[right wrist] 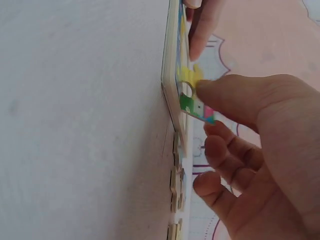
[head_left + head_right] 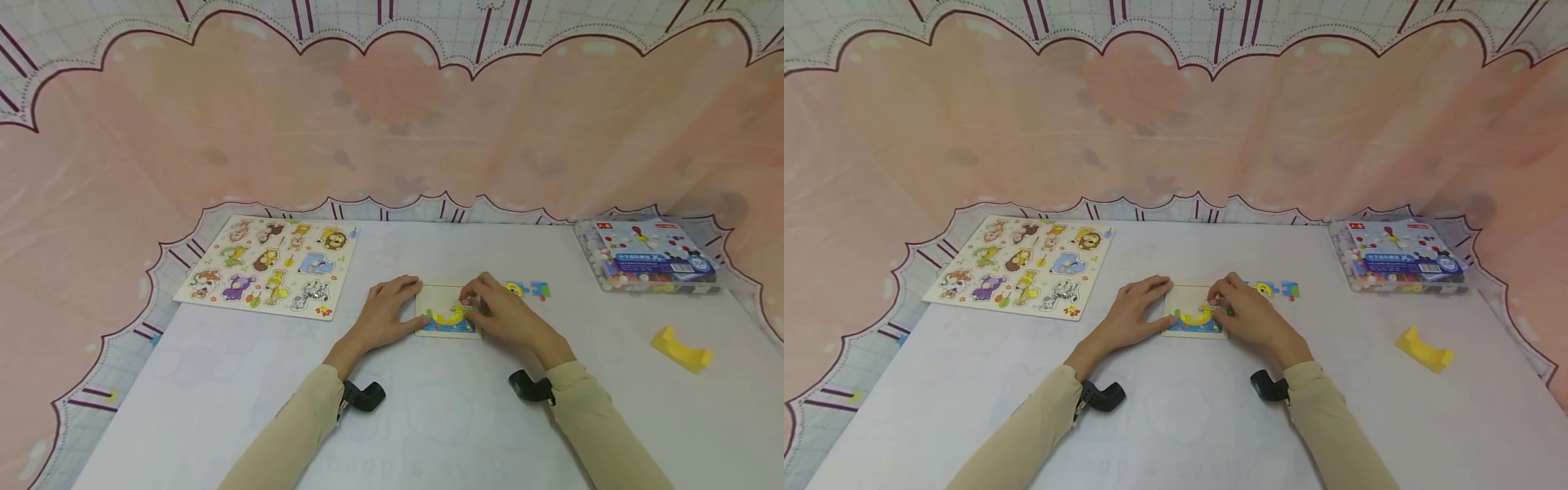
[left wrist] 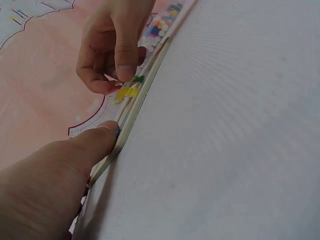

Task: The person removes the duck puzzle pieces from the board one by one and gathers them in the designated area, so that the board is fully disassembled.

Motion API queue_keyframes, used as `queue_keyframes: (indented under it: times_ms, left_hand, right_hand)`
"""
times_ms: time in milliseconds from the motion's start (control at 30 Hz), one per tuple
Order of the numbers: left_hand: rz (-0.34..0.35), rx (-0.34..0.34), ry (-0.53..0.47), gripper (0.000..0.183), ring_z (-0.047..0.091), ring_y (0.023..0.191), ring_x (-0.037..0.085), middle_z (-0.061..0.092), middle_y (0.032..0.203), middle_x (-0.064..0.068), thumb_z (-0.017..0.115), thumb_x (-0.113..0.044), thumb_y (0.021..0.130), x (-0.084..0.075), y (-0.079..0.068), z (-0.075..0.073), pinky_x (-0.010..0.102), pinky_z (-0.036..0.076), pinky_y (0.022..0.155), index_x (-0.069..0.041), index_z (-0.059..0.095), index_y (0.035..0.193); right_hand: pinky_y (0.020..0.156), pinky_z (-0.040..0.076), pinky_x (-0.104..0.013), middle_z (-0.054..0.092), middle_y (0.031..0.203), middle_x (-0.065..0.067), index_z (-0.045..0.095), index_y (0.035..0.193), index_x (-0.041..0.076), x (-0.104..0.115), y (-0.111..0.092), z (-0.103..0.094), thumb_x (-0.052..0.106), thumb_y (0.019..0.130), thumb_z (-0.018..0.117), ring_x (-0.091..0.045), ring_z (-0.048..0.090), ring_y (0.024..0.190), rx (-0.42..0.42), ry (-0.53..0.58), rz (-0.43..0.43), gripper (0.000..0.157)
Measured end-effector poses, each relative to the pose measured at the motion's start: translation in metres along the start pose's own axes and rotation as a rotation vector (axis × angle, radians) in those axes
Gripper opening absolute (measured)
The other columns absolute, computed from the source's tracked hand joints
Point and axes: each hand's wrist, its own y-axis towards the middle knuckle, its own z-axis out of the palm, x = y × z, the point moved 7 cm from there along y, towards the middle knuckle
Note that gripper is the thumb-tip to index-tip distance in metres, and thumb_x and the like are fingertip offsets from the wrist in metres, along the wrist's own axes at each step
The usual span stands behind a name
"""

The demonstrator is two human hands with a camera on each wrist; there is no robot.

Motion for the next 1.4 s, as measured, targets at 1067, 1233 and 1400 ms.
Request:
queue_keyframes:
  times_ms: [1067, 1233, 1400]
  left_hand:
    - [-0.007, 0.007, -0.004, 0.069, 0.034, 0.139, 0.02, 0.041, 0.147, 0.003, 0.065, -0.048, 0.085, 0.0, 0.001, 0.002, 0.048, 0.022, 0.112, -0.012, 0.045, 0.141]
    - [-0.004, 0.004, -0.005, 0.069, 0.034, 0.139, 0.02, 0.042, 0.147, 0.003, 0.065, -0.047, 0.085, -0.001, 0.0, 0.001, 0.048, 0.022, 0.112, -0.012, 0.045, 0.141]
    - [0.003, -0.001, -0.004, 0.069, 0.035, 0.138, 0.021, 0.042, 0.147, 0.004, 0.065, -0.047, 0.085, 0.0, 0.0, 0.0, 0.049, 0.023, 0.112, -0.012, 0.046, 0.141]
  right_hand:
    - [0.07, 0.047, -0.024, 0.064, 0.093, 0.0, 0.06, 0.104, 0.011, -0.027, -0.012, -0.034, 0.014, 0.092, 0.06, -0.014, 0.055, 0.083, -0.038, 0.122, 0.015, 0.012]
    - [0.069, 0.047, -0.025, 0.064, 0.094, -0.002, 0.06, 0.106, 0.01, -0.038, -0.017, -0.04, 0.014, 0.093, 0.059, -0.016, 0.054, 0.083, -0.026, 0.121, 0.056, 0.013]
    - [0.073, 0.046, -0.025, 0.064, 0.094, -0.002, 0.06, 0.104, 0.01, -0.047, -0.019, -0.044, 0.015, 0.093, 0.058, -0.016, 0.054, 0.085, -0.032, 0.111, 0.058, 0.012]
